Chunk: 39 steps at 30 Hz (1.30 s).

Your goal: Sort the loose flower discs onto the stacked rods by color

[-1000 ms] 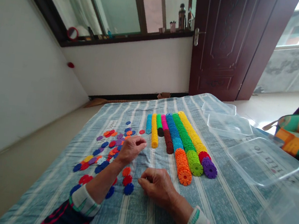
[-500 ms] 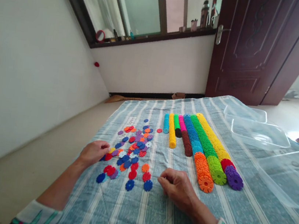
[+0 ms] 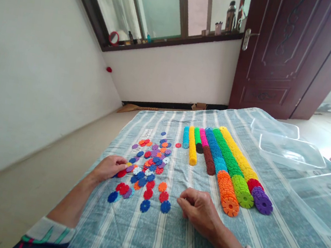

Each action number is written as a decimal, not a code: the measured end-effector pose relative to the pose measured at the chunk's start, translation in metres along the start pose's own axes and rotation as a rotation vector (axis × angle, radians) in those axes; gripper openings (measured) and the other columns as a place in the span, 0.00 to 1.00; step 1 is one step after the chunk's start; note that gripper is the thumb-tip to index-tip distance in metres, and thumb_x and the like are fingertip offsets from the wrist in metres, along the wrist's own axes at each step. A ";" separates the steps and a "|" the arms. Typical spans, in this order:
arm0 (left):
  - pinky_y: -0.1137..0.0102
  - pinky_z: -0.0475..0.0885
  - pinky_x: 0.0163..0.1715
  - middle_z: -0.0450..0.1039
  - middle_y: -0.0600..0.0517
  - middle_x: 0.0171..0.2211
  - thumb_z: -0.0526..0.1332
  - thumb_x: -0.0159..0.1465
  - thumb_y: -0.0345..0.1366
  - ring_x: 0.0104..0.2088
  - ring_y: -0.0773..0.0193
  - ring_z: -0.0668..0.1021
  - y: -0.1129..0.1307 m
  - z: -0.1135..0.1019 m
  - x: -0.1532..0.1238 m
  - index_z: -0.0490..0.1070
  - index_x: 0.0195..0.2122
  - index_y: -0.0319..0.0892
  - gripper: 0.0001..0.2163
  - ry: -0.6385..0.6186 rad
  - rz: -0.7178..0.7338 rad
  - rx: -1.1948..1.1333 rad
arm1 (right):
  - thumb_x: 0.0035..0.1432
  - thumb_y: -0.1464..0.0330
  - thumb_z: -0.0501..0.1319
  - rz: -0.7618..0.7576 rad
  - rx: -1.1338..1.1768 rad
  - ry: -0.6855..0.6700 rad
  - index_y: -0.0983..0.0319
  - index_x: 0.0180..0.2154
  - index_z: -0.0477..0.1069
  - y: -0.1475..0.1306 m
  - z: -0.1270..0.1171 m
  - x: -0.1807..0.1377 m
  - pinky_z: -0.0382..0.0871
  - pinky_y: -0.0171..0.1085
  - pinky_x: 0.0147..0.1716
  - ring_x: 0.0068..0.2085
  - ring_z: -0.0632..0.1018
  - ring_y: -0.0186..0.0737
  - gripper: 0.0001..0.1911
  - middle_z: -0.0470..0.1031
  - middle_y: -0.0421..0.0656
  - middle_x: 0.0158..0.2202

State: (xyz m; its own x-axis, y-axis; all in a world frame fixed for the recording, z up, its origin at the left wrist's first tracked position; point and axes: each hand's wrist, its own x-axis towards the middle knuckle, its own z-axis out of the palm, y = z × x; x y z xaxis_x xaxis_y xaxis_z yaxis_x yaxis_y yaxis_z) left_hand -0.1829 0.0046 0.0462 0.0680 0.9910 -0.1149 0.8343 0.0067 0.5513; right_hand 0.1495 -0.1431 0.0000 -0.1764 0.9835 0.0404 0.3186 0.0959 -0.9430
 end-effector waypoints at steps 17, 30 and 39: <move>0.71 0.64 0.27 0.71 0.55 0.19 0.64 0.45 0.42 0.24 0.65 0.71 0.023 0.004 0.009 0.73 0.18 0.41 0.09 0.296 0.132 -0.029 | 0.56 0.69 0.58 -0.026 0.061 0.022 0.61 0.24 0.69 -0.001 0.001 0.005 0.61 0.32 0.25 0.21 0.68 0.33 0.09 0.68 0.36 0.17; 0.71 0.65 0.29 0.72 0.55 0.22 0.62 0.53 0.37 0.25 0.68 0.71 0.139 0.098 0.004 0.74 0.22 0.40 0.07 -0.021 0.448 -0.226 | 0.55 0.71 0.59 -0.046 0.051 0.051 0.62 0.23 0.70 -0.003 -0.001 0.008 0.61 0.31 0.25 0.21 0.68 0.31 0.09 0.69 0.35 0.17; 0.71 0.68 0.32 0.74 0.54 0.25 0.62 0.54 0.35 0.28 0.66 0.73 0.162 0.130 0.020 0.74 0.23 0.41 0.06 -0.013 0.532 -0.240 | 0.54 0.73 0.59 -0.077 0.073 0.061 0.62 0.23 0.71 -0.001 0.000 0.011 0.59 0.30 0.23 0.20 0.68 0.30 0.09 0.68 0.34 0.16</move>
State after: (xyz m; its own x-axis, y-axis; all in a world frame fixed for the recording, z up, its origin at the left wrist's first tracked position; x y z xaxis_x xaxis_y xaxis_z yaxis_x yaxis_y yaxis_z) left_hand 0.0244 0.0077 0.0257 0.4521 0.8645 0.2198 0.5363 -0.4604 0.7074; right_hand 0.1476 -0.1327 0.0010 -0.1401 0.9814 0.1311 0.2369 0.1618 -0.9579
